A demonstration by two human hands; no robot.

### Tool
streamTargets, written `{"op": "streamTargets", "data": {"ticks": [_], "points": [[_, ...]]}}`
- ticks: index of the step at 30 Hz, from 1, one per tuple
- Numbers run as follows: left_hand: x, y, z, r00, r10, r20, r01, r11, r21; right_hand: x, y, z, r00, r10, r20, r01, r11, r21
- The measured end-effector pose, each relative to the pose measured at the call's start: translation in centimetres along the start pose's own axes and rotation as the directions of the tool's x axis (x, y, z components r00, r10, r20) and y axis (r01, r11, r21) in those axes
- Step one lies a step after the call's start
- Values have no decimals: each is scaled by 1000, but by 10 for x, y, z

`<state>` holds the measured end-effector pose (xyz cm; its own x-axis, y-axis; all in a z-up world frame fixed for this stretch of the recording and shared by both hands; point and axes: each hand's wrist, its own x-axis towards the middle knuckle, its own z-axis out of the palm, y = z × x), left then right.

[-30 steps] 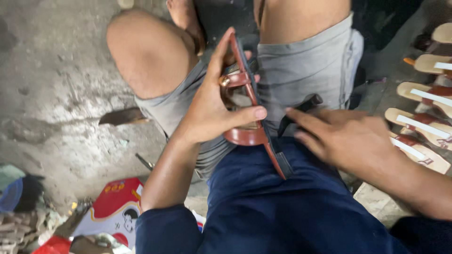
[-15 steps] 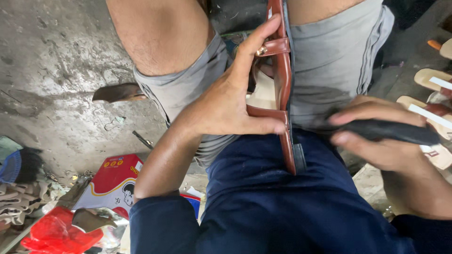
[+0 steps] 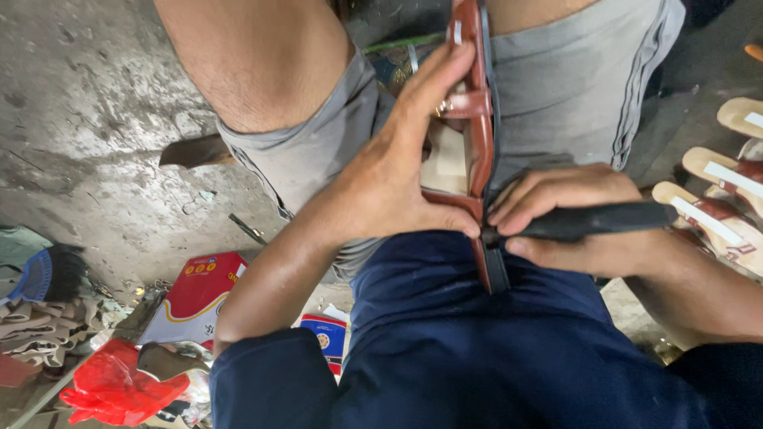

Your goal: The person is assembling sandals by attaching black rubber soles to brown plastic upper parts. They use a heated tool to press the sole onto the upper, ensuring a secure bond. The process is repeated for multiple sandals.

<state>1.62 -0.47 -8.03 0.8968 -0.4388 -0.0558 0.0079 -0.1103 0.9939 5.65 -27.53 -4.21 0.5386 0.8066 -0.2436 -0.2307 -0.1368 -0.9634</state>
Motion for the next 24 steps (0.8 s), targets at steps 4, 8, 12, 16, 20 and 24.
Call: {"op": "streamTargets", "data": {"ticks": [4, 8, 12, 16, 20, 24], "points": [[-13, 14, -10, 999, -43, -9, 43, 999, -20, 4, -8, 2, 986, -168, -17, 168, 986, -19], [-22, 15, -15, 998, -6, -61, 9, 999, 41, 0, -2, 10, 978, -132, -161, 137, 990, 18], [-27, 7, -10, 995, 44, -91, -40, 998, 45, 1, 6, 13, 982, -131, -137, 126, 991, -38], [-26, 5, 2, 995, 53, -80, -54, 999, -1, 12, -6, -2, 998, -55, 26, 55, 998, 12], [-21, 12, 1, 996, 68, -54, -67, 997, 21, 24, -27, -20, 970, -33, 242, 63, 991, -116], [-24, 30, -23, 982, -172, -81, 161, 979, -128, 31, -36, -14, 975, -194, 104, 208, 967, -145]]}}
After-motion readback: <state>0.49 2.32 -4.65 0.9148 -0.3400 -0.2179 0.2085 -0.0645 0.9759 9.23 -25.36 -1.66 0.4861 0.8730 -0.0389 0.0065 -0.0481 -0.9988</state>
